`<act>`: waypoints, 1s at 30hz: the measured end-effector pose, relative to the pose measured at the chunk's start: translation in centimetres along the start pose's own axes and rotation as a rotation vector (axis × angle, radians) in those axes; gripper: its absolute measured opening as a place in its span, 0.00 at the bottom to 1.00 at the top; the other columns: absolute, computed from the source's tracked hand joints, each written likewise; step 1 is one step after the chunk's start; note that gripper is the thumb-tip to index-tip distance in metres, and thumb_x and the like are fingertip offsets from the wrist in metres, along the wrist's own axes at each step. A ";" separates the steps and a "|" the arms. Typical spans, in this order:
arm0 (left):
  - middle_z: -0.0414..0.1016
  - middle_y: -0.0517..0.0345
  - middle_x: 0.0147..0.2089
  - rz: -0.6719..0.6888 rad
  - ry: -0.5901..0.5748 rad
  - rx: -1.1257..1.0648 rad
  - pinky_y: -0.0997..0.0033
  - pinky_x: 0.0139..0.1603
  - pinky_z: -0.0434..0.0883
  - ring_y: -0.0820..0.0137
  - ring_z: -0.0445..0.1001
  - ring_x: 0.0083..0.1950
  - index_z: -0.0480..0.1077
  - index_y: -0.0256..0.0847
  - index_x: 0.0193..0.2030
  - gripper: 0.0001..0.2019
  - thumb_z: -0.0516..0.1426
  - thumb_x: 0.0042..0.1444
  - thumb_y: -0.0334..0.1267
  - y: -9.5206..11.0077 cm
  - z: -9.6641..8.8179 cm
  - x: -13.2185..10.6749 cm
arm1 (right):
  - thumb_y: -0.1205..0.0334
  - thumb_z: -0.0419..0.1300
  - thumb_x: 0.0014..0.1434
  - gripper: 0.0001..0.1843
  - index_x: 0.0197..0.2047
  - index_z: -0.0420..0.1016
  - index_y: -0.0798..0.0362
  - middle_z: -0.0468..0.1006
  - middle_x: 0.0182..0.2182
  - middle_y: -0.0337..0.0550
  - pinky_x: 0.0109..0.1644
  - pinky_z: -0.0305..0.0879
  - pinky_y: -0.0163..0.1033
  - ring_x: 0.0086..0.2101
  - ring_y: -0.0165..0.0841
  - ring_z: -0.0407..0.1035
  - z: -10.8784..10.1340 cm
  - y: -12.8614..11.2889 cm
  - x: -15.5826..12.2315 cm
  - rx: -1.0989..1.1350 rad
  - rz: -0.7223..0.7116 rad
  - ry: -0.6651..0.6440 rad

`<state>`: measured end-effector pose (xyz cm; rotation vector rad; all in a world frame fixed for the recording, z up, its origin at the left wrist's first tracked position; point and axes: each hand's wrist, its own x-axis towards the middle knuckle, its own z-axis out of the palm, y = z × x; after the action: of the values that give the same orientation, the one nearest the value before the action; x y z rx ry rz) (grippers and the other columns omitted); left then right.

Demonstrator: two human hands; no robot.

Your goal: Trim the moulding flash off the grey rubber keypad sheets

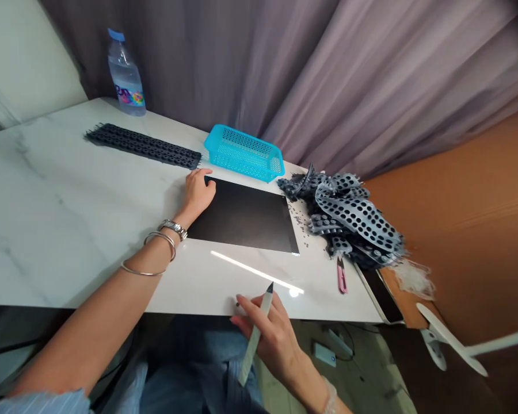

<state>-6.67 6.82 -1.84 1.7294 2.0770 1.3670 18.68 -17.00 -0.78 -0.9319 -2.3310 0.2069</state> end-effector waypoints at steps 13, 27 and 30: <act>0.75 0.55 0.49 -0.020 -0.041 -0.038 0.63 0.60 0.64 0.66 0.70 0.51 0.74 0.34 0.51 0.16 0.53 0.59 0.34 -0.2 -0.8 0.0 | 0.68 0.58 0.63 0.10 0.43 0.76 0.43 0.79 0.32 0.39 0.40 0.70 0.44 0.35 0.36 0.71 0.8 -0.5 -1.4 0.127 0.123 0.026; 0.76 0.59 0.44 -0.057 -0.009 0.061 0.57 0.59 0.68 0.62 0.72 0.50 0.75 0.48 0.49 0.16 0.52 0.57 0.44 -2.4 0.5 0.8 | 0.65 0.58 0.61 0.08 0.39 0.80 0.50 0.82 0.36 0.43 0.45 0.69 0.40 0.37 0.37 0.75 -6.4 15.1 3.5 -0.231 0.672 0.383; 0.76 0.61 0.46 -0.046 -0.018 0.116 0.58 0.57 0.69 0.62 0.73 0.50 0.73 0.52 0.50 0.17 0.50 0.58 0.47 -3.2 0.7 1.0 | 0.60 0.58 0.62 0.09 0.37 0.80 0.49 0.83 0.33 0.41 0.42 0.68 0.39 0.34 0.36 0.75 -8.4 16.8 2.8 -0.292 0.684 0.408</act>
<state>-8.91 8.27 -3.98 1.7183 2.2127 1.2370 31.73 -3.38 1.38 -1.7187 -1.6270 -0.0550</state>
